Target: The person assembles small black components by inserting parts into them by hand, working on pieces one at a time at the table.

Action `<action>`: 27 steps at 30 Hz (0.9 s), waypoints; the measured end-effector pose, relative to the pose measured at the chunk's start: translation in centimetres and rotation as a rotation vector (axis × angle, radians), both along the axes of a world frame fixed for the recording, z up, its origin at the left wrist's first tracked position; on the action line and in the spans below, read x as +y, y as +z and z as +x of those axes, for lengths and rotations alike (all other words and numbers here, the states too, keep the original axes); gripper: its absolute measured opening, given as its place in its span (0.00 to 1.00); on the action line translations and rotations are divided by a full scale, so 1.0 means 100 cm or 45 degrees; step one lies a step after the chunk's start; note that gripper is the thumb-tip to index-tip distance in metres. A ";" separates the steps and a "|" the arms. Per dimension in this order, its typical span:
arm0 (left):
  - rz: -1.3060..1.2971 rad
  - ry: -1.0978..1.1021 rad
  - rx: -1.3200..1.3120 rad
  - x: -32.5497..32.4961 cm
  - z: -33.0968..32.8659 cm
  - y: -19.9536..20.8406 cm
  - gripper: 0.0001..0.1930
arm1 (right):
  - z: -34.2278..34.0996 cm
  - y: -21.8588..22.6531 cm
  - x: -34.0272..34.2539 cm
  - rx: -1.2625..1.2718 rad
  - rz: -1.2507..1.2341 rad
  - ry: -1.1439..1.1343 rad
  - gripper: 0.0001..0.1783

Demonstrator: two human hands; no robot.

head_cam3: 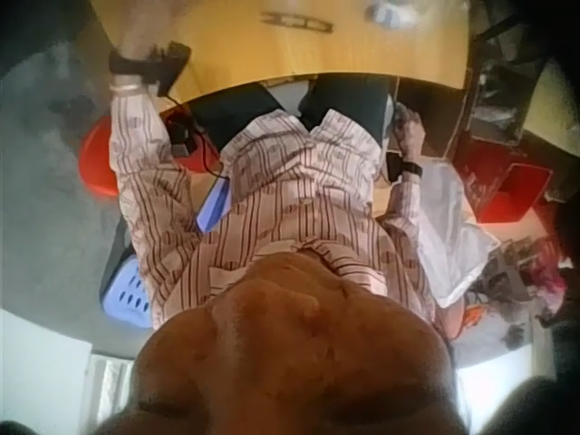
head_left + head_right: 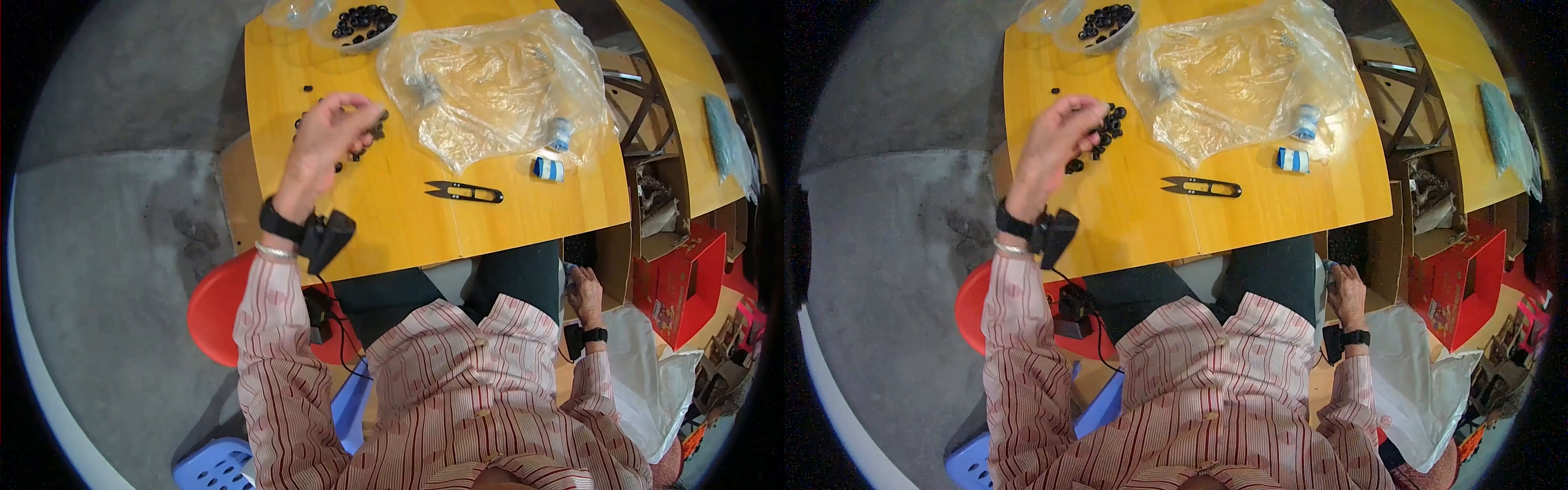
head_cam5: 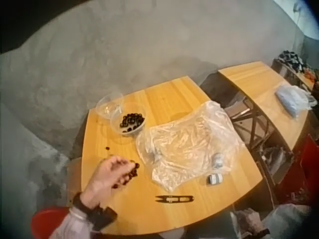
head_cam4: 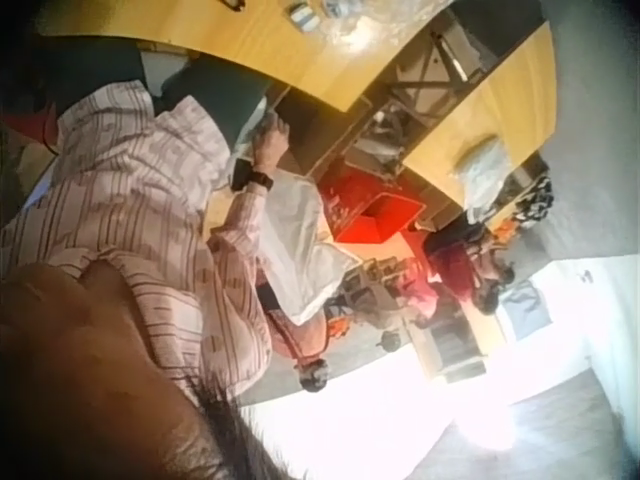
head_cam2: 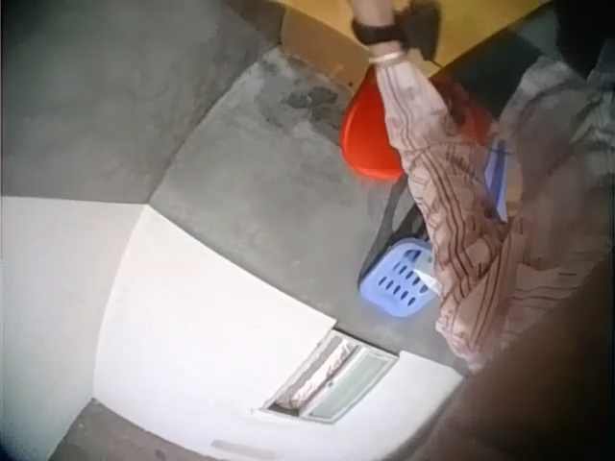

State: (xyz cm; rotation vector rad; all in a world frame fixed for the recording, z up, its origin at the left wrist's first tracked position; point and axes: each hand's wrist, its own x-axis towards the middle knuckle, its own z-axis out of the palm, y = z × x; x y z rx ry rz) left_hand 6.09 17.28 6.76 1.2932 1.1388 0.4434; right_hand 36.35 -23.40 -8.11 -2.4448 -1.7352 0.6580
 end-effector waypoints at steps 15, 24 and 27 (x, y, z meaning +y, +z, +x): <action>0.165 0.173 -0.301 0.077 -0.008 0.016 0.20 | 0.003 0.000 -0.010 0.034 -0.064 -0.083 0.17; 0.278 0.171 0.108 0.019 -0.064 0.010 0.11 | 0.022 0.000 0.002 0.440 0.416 -0.514 0.17; 0.524 0.077 0.298 0.004 -0.076 -0.003 0.10 | 0.027 0.018 0.007 0.664 0.448 -0.657 0.17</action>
